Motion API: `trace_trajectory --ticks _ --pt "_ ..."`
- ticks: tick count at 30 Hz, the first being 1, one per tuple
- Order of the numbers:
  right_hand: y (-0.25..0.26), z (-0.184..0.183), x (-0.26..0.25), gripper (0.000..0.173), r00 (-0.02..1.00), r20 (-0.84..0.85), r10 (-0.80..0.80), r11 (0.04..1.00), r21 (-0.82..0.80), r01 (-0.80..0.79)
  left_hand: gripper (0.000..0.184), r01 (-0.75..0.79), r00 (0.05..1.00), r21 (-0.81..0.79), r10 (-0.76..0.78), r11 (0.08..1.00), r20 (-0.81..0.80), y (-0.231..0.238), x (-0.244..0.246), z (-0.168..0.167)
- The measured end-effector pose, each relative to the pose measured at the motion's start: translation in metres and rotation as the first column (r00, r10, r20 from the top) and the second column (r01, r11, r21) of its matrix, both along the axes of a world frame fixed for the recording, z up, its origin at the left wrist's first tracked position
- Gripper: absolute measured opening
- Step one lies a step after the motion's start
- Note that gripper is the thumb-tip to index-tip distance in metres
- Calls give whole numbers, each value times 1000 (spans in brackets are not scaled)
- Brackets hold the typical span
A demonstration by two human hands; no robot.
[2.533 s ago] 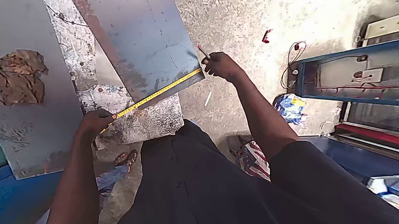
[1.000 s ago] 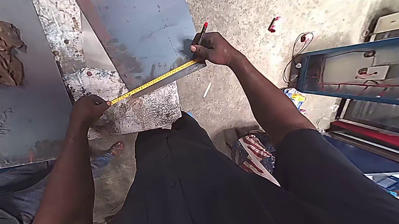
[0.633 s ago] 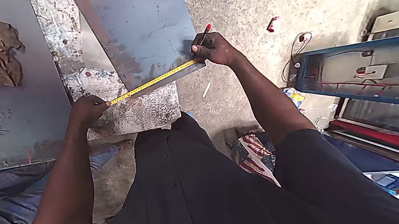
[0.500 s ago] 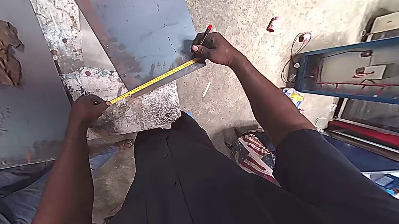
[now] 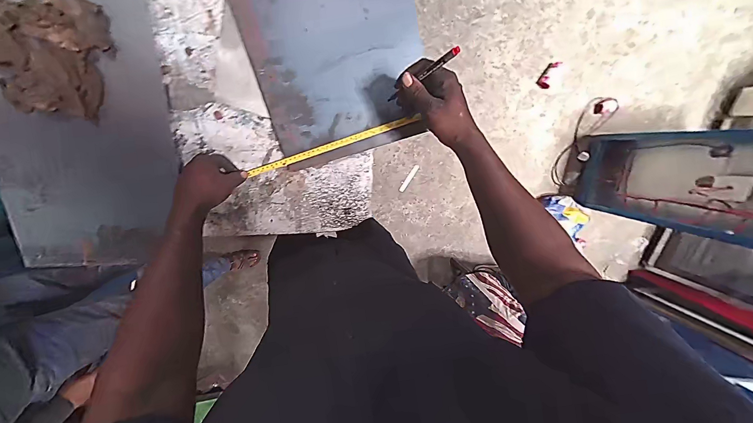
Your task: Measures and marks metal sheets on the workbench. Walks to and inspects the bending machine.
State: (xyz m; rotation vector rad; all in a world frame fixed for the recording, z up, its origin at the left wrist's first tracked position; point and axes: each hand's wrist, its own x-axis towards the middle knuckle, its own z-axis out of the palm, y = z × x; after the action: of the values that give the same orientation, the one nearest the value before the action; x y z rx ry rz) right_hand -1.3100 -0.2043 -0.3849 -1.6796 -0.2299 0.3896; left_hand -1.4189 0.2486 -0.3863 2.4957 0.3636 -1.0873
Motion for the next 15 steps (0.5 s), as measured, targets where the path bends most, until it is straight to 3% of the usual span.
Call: trace_trajectory --ticks 7,15 --pt "101 -24 -18 19 965 -18 263 964 -18 -263 40 -8 1000 11 7 1000 7 -3 -2 -2" --pt "133 -32 -14 25 905 -12 425 890 -176 -421 38 -7 1000 45 6 999 21 -8 -3 2"
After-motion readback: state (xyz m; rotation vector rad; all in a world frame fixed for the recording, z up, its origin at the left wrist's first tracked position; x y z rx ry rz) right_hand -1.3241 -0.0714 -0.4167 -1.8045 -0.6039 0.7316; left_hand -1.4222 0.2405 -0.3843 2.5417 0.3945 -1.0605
